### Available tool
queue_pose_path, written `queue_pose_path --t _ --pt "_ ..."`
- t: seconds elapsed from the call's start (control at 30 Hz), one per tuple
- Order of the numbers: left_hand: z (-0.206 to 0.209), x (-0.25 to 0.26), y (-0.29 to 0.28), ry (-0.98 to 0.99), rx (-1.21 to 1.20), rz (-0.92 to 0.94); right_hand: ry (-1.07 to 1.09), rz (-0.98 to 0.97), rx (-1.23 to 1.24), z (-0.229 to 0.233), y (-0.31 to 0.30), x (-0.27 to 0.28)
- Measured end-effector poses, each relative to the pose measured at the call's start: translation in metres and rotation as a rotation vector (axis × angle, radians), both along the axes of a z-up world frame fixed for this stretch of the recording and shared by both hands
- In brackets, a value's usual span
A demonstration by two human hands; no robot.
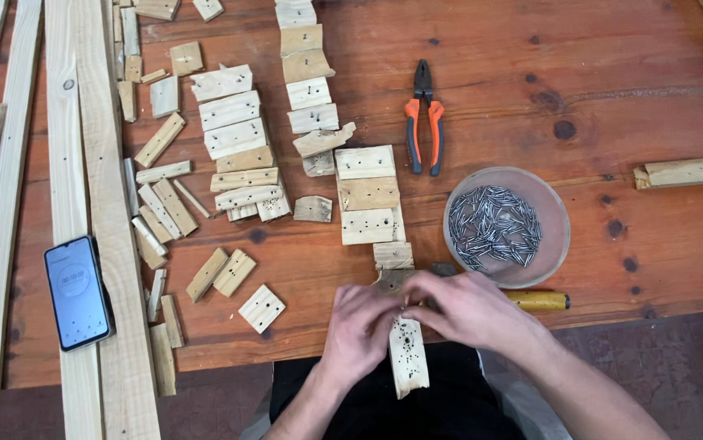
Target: The person repeatedly picks small wooden blocks and nails from a container, places nails into pre-drilled holes, and hammers them in. The person works on a wooden table with many small blocks and a bowl of nails nearby.
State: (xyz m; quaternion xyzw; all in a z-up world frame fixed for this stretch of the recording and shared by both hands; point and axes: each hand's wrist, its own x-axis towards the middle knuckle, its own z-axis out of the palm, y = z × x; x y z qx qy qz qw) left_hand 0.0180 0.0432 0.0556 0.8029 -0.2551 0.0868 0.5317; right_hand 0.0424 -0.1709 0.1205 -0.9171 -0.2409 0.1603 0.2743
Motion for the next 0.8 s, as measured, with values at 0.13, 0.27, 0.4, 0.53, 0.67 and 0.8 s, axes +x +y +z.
queue_pose_path --t 0.13,0.27,0.4,0.53,0.67,0.8 --pt "-0.016 0.003 0.007 0.126 -0.008 0.006 0.013 -0.101 0.021 -0.008 -0.02 -0.015" --pt "-0.016 0.006 0.008 0.259 -0.021 0.084 0.011 -0.322 -0.1 -0.023 -0.044 -0.044" --pt "-0.012 0.011 0.004 0.324 -0.053 0.163 -0.085 -0.49 -0.132 -0.047 -0.073 -0.073" --pt "-0.024 0.015 -0.003 0.21 -0.057 0.122 -0.237 -0.474 -0.137 -0.048 -0.074 -0.078" --pt "-0.026 0.014 -0.005 0.168 0.092 0.095 -0.357 -0.403 -0.193 -0.052 -0.072 -0.084" --pt "-0.031 0.014 -0.007 0.096 0.15 0.115 -0.401 -0.354 -0.328 -0.071 -0.075 -0.087"
